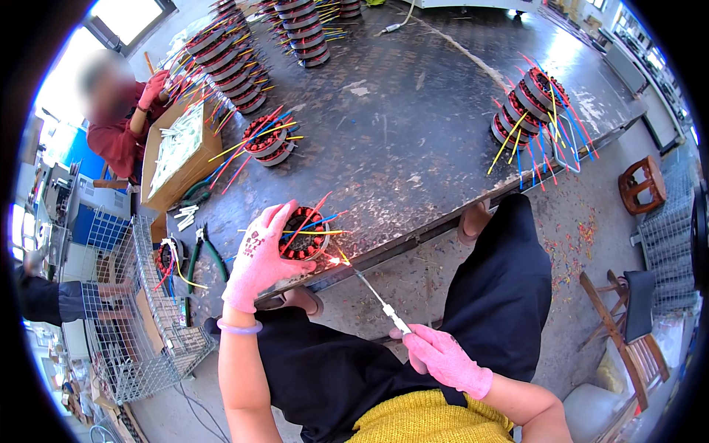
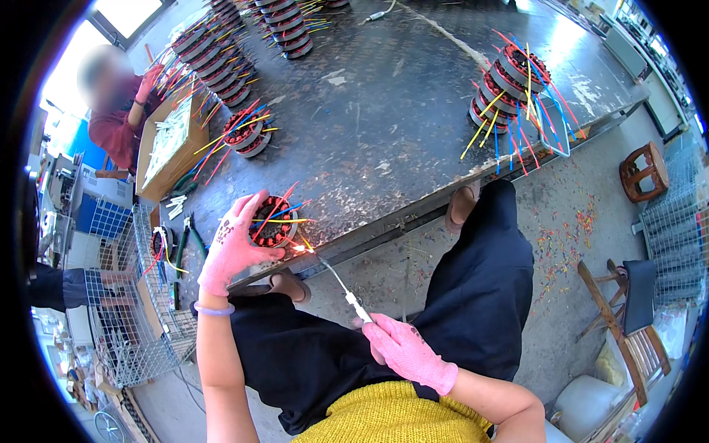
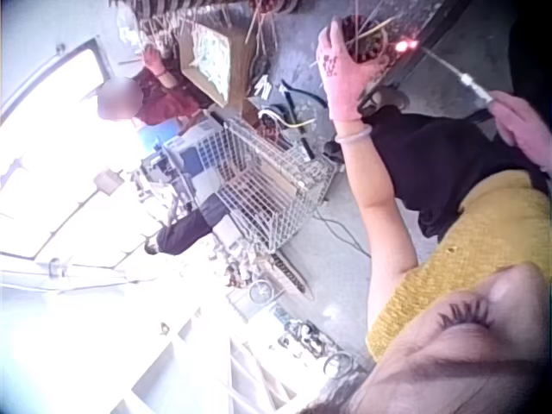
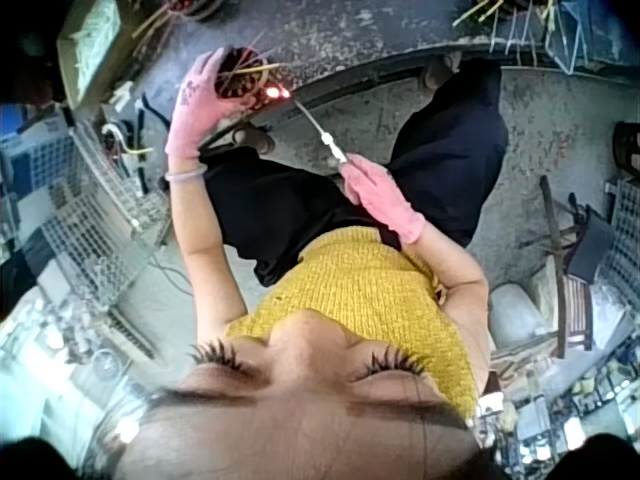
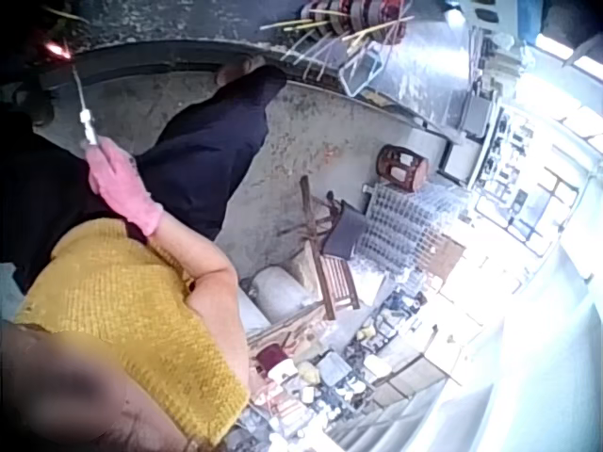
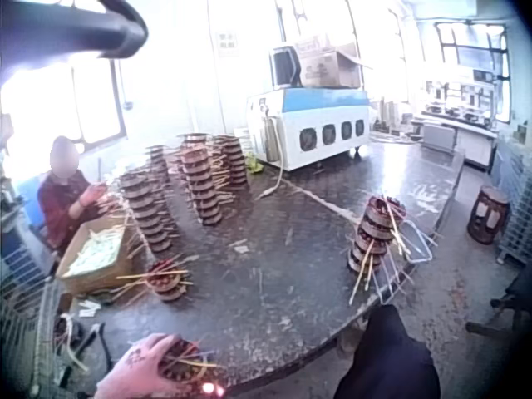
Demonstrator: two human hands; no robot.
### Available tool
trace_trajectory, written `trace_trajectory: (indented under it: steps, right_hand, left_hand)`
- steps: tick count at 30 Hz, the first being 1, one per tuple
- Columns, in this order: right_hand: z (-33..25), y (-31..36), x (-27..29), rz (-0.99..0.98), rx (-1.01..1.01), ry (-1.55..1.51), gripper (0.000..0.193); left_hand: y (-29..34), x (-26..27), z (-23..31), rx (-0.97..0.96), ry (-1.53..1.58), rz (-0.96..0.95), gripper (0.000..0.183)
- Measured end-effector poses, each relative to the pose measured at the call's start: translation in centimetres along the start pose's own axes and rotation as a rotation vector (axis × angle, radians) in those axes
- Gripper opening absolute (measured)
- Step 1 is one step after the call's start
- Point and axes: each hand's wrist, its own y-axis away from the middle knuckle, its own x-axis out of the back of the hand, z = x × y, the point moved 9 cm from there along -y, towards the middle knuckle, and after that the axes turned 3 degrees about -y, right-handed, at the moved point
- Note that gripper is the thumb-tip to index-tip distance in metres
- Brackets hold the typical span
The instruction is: The person uses a handheld heating tool to solder or heat-shrink wires on a circular motor component while holding it in their gloved hands.
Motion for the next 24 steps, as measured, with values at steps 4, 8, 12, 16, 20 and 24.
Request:
trace_trajectory:
  steps: [4,8,12,16,20,24]
  right_hand:
    - [0.31,-0.14,0.02,0.007,0.007,-0.008,0.034]
    - [0.18,-0.17,-0.01,0.005,0.000,-0.019,0.034]
    - [-0.10,-0.12,0.10,0.006,0.002,0.035,0.034]
    - [-0.45,0.02,0.11,0.009,0.017,0.074,0.034]
    - [0.01,-0.06,0.20,0.005,0.015,0.042,0.034]
    - [0.09,-0.09,0.17,0.004,-0.001,0.041,0.034]
  left_hand:
    - [-0.22,-0.03,0.14,0.001,0.010,-0.003,0.099]
    - [-0.23,0.01,0.19,0.000,0.016,-0.006,0.099]
    - [-0.15,-0.05,0.02,0.009,0.022,-0.013,0.100]
    - [-0.15,-0.13,0.02,0.004,0.009,-0.011,0.101]
    - [-0.20,-0.07,0.00,0.001,0.017,-0.011,0.101]
    - [-0.13,-0.14,0.02,0.011,0.009,-0.019,0.100]
